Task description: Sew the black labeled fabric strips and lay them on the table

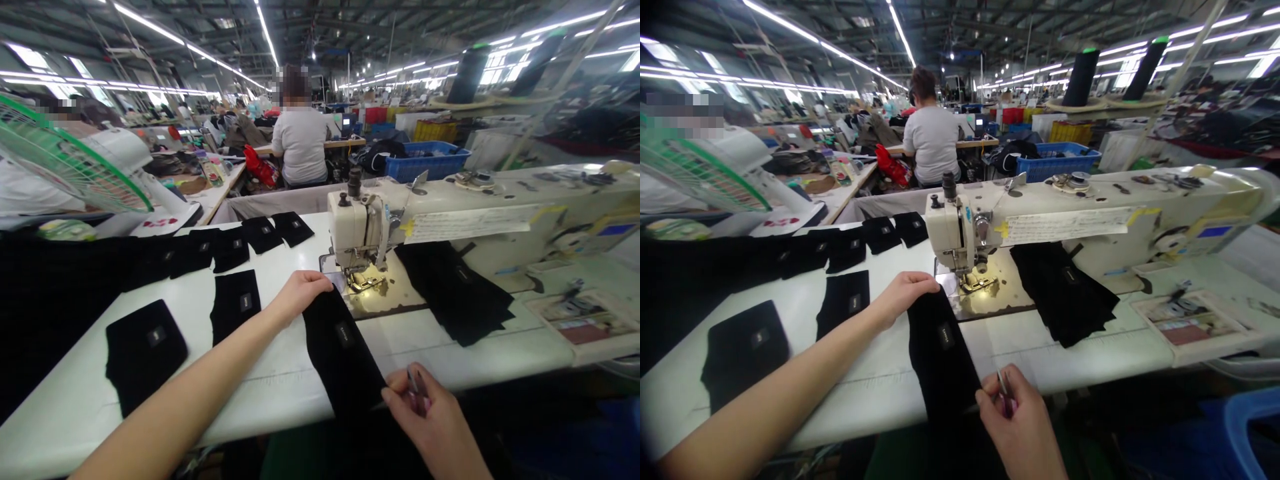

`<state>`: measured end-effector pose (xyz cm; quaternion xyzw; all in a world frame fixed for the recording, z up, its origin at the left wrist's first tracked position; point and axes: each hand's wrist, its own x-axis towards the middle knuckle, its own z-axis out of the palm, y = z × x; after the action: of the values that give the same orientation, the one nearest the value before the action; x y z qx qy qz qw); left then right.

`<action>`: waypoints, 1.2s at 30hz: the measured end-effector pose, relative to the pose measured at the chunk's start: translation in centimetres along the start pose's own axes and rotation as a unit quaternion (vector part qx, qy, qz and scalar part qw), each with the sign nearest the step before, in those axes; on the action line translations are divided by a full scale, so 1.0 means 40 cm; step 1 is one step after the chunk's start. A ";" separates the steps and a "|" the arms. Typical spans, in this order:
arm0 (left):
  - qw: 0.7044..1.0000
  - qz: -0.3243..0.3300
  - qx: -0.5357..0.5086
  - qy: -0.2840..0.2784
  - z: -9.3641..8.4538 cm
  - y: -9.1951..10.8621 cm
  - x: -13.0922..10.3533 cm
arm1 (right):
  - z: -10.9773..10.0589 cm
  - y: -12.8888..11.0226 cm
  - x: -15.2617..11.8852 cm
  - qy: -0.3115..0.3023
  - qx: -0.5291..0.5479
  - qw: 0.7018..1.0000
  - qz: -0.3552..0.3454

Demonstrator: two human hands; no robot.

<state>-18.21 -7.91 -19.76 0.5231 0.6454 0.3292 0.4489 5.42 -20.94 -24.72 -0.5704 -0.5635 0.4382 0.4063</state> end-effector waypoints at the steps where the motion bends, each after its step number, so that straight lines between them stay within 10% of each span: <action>1: 1.000 0.013 0.028 0.003 0.010 -0.003 0.011 | 0.005 -0.003 -0.003 0.002 0.000 1.000 0.004; 10: 0.966 0.182 0.182 -0.018 0.056 -0.028 0.072 | 0.018 0.024 -0.012 -0.006 -0.039 0.994 -0.098; 15: 0.896 0.285 0.327 0.099 0.072 -0.037 0.055 | 0.003 0.039 0.012 -0.026 -0.100 0.957 -0.272; 18: 0.859 0.337 0.378 0.078 0.073 -0.046 0.037 | -0.009 0.045 0.019 -0.054 -0.152 0.926 -0.340; 36: 0.831 0.408 0.378 0.012 0.050 -0.065 0.052 | -0.011 0.027 0.039 -0.057 -0.237 0.905 -0.349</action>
<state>-17.47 -6.59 -23.34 0.8637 0.4524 0.2195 0.0332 6.10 -19.39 -25.68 -0.3911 -0.8358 0.1534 0.3534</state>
